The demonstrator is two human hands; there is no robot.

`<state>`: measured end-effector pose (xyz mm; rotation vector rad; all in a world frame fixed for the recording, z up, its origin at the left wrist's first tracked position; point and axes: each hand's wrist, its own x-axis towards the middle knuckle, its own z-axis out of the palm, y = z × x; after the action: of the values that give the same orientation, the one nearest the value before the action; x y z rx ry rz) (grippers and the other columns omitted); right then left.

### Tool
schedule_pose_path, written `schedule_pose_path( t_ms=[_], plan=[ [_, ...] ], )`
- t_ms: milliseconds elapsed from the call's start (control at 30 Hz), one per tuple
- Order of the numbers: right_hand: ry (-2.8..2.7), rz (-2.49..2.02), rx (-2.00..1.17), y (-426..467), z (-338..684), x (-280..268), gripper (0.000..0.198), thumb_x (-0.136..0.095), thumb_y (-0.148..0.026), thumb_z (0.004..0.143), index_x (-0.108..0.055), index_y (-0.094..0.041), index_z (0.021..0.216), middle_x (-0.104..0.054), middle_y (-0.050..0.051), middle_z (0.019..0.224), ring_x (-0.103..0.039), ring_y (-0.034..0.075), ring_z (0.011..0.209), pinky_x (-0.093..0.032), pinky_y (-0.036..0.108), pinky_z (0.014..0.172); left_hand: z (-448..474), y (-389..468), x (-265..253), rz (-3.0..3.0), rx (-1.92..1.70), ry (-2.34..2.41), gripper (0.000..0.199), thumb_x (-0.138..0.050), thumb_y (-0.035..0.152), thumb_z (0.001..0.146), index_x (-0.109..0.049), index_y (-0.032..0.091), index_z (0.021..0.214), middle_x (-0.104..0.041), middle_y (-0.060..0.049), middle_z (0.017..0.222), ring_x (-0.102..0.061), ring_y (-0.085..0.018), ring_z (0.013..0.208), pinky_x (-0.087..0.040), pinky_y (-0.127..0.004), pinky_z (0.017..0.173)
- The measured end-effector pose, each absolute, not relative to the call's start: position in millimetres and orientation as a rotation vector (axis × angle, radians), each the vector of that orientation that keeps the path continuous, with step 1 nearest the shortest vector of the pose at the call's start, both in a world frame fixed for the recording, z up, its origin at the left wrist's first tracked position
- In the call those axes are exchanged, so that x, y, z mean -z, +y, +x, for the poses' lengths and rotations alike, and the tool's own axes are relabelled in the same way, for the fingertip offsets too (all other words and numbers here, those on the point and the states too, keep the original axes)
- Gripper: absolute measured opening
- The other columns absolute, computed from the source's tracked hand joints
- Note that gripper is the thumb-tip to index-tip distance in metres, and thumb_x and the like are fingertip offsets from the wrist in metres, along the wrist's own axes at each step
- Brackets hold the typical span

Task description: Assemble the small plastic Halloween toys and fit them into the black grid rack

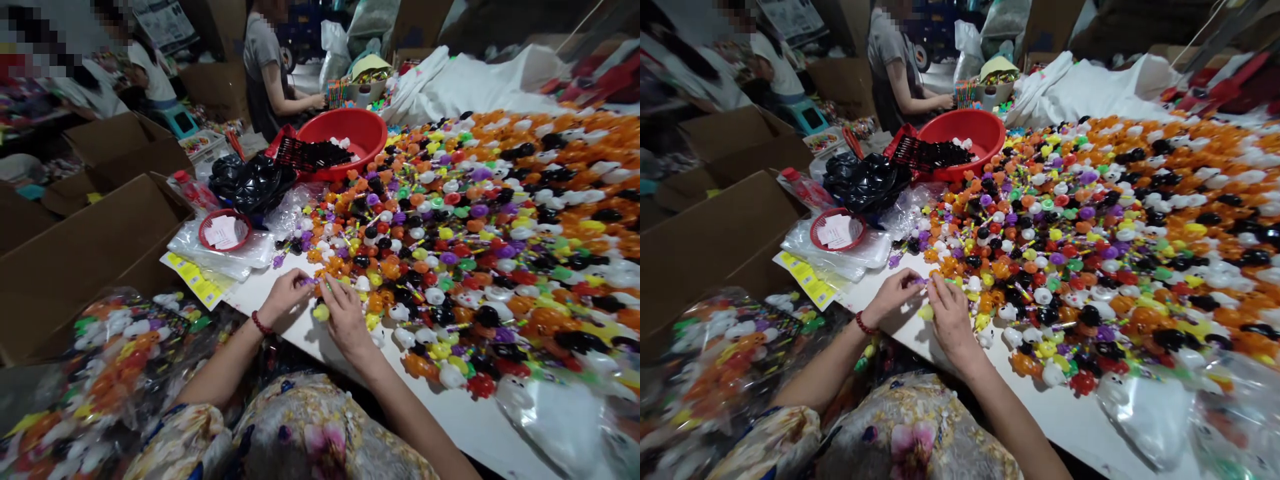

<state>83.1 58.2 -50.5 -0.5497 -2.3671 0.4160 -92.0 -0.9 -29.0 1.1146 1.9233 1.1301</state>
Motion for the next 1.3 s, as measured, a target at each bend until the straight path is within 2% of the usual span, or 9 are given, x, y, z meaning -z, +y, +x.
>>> schedule_pose_path(
  t_ms=[100,200,300,367,600,833,967,1133,1300],
  plan=[
    [-2.409,-0.562,-0.268,58.3,75.7,55.4,0.061,-0.040,-0.001,0.087,-0.042,-0.015,0.147,-0.066,0.017,0.122,-0.057,0.028,0.117,-0.046,0.052,0.102,-85.4,-4.1,28.9,1.010,-1.177,1.647,0.026,-0.056,0.042,0.084,-0.063,0.017,0.088,-0.062,-0.001,0.072,-0.056,-0.015,0.063,-0.047,-0.027,0.061],
    [-2.359,-0.610,-0.370,62.1,80.9,58.7,0.070,-0.037,0.001,0.083,-0.031,-0.011,0.152,-0.070,0.016,0.108,-0.066,0.027,0.099,-0.055,0.046,0.090,-90.9,15.5,34.3,1.122,-1.259,1.842,0.026,-0.043,0.034,0.092,-0.061,0.019,0.103,-0.064,-0.005,0.088,-0.061,-0.017,0.078,-0.052,-0.031,0.074],
    [-2.261,-0.680,-0.561,66.8,94.5,57.8,0.077,-0.037,0.001,0.079,-0.029,-0.017,0.154,-0.067,0.013,0.123,-0.066,0.025,0.108,-0.057,0.041,0.091,-102.5,44.4,41.9,1.468,-1.153,2.062,0.027,-0.048,0.023,0.088,-0.060,0.020,0.112,-0.058,-0.008,0.115,-0.059,-0.021,0.105,-0.049,-0.037,0.096],
    [-2.206,-0.716,-0.681,68.9,103.2,55.1,0.072,-0.037,-0.003,0.082,-0.036,-0.021,0.151,-0.066,0.010,0.127,-0.065,0.023,0.113,-0.056,0.038,0.094,-108.6,59.7,47.5,1.579,-1.022,2.084,0.029,-0.053,0.024,0.087,-0.061,0.020,0.114,-0.051,-0.009,0.122,-0.058,-0.021,0.107,-0.048,-0.038,0.099],
    [-2.006,-0.906,-0.995,67.2,116.3,45.8,0.043,-0.052,-0.025,0.089,-0.062,-0.020,0.130,-0.072,0.010,0.118,-0.069,0.025,0.107,-0.056,0.039,0.093,-115.9,72.4,61.9,1.294,-1.000,2.145,0.037,-0.067,0.014,0.069,-0.062,0.022,0.105,-0.048,-0.005,0.104,-0.059,-0.020,0.093,-0.050,-0.037,0.093],
    [-1.897,-0.946,-1.148,56.7,117.4,40.9,0.044,-0.058,-0.032,0.087,-0.064,-0.018,0.128,-0.073,0.012,0.116,-0.070,0.026,0.102,-0.057,0.039,0.088,-113.5,83.8,56.0,1.108,-1.178,2.155,0.023,-0.067,0.010,0.066,-0.060,0.019,0.087,-0.057,-0.003,0.086,-0.058,-0.020,0.088,-0.049,-0.037,0.090],
    [-1.852,-0.920,-1.257,53.6,124.1,31.4,0.040,-0.059,-0.039,0.087,-0.070,-0.019,0.120,-0.075,0.010,0.108,-0.071,0.024,0.096,-0.058,0.038,0.084,-109.1,74.2,42.6,0.941,-1.365,2.103,0.016,-0.067,0.022,0.076,-0.057,0.019,0.088,-0.059,-0.002,0.087,-0.061,-0.016,0.080,-0.052,-0.031,0.079],
    [-1.907,-0.891,-1.234,47.9,129.2,20.9,0.035,-0.056,-0.036,0.089,-0.071,-0.020,0.116,-0.076,0.011,0.105,-0.071,0.025,0.097,-0.057,0.040,0.087,-83.5,39.5,23.1,0.490,-1.658,1.594,0.035,-0.070,0.047,0.079,-0.054,0.018,0.093,-0.060,0.002,0.075,-0.056,-0.009,0.056,-0.045,-0.021,0.053],
    [-1.985,-0.827,-1.100,38.9,127.6,20.3,0.033,-0.058,-0.031,0.089,-0.069,-0.021,0.119,-0.075,0.010,0.110,-0.072,0.025,0.099,-0.058,0.038,0.087,-44.3,13.0,16.2,0.345,-1.566,1.239,0.044,-0.075,0.055,0.074,-0.057,0.017,0.088,-0.064,0.000,0.076,-0.059,-0.010,0.062,-0.047,-0.022,0.056]
  ],
)
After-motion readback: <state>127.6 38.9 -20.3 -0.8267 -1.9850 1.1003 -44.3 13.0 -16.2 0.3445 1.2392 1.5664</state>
